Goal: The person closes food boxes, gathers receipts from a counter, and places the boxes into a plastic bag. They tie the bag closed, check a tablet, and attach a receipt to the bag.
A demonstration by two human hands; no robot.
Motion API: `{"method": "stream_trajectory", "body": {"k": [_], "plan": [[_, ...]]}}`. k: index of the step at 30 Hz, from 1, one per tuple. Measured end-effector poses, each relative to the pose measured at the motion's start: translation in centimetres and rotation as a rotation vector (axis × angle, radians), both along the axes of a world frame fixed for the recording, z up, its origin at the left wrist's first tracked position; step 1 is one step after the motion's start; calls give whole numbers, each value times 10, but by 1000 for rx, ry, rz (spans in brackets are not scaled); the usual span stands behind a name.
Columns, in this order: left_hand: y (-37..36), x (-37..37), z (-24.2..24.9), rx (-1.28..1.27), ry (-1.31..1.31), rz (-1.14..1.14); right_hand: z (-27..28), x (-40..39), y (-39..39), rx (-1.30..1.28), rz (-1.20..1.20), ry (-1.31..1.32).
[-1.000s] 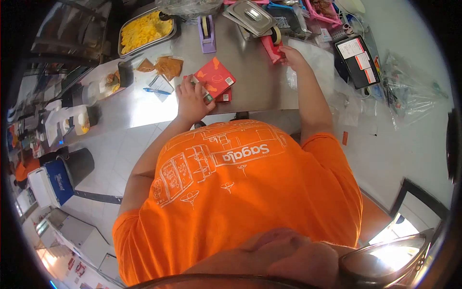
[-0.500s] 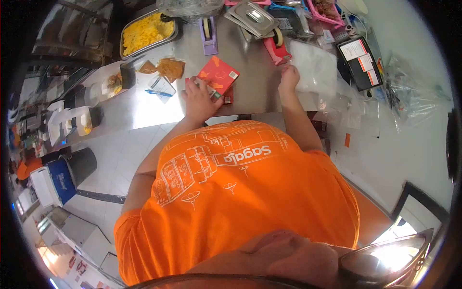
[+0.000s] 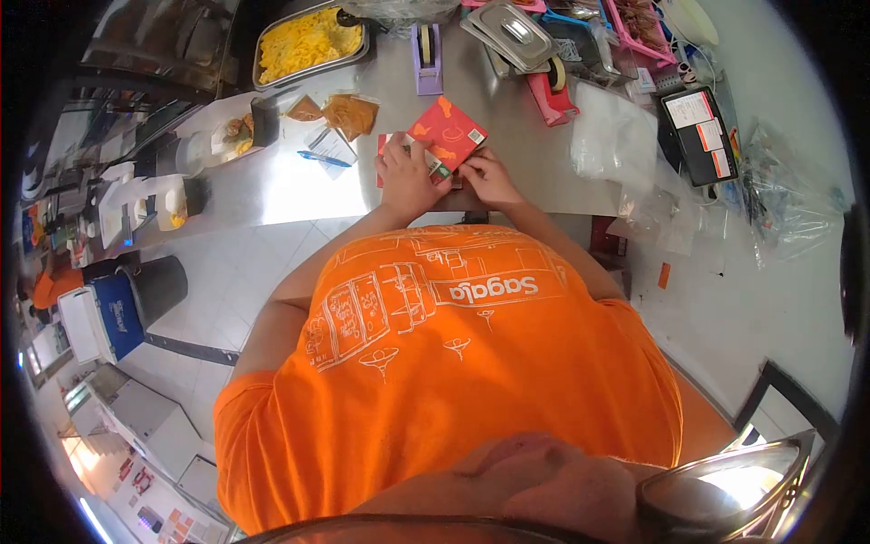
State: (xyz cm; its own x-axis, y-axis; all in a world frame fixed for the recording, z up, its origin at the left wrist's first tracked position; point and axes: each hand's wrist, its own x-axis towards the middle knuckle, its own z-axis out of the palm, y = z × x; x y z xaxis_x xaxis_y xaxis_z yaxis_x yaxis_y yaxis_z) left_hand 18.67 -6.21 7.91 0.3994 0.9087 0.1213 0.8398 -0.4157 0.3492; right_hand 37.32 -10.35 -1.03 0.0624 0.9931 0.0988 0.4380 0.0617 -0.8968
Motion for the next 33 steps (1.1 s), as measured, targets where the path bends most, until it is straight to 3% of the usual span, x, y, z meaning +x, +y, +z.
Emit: {"method": "stream_trajectory", "body": {"k": [1, 4, 8, 9, 12, 14, 16, 17, 18, 19, 21, 23, 24, 26, 28, 30, 31, 32, 33], "plan": [[1, -1, 0, -8, -1, -18, -1, 5, 1, 49, -3, -47], [8, -11, 8, -73, -26, -125, -1, 21, 5, -211, -99, -237], [48, -52, 9, -143, -75, -497, -15, 23, -15, -144, -404, 72], [55, -60, 25, -135, 103, -569, -22, 23, -18, -195, -370, 183], [56, -80, 24, -177, -150, -379, -15, 19, -21, -454, -230, 488], [58, -84, -8, -460, -284, -189, 49, -14, -17, -768, -79, 646], [60, -77, -12, -751, -484, -113, 52, -24, -16, -752, -142, 681], [59, -72, -18, -622, -330, -127, 44, -17, -15, -727, -132, 705], [55, -60, -3, -593, -431, -137, 34, -11, -11, -702, -110, 730], [56, -56, -25, -408, -351, -164, 17, 3, -7, -711, -82, 733], [54, -26, 4, -698, -199, -3, 1, 38, 2, -726, -78, 703], [57, -19, -39, -458, -362, -203, 10, 69, 2, -701, -59, 618], [64, -18, -37, -542, -477, -219, 18, 85, 3, -674, -12, 568], [90, -34, -36, -564, -504, -26, 34, 115, 9, -662, -39, 59], [129, -82, -39, -22, -278, 180, 9, 147, 4, -424, -214, -176], [161, -143, -5, -17, -33, 461, 87, 118, 0, -288, -402, -45], [181, -191, -60, 479, 67, 544, 108, 107, -2, -198, -414, 15], [186, -221, -45, 118, 42, 631, 124, 94, -5, -112, -427, 72], [191, -254, -50, 1, 84, 665, 137, 77, -9, -46, -449, 45]]}}
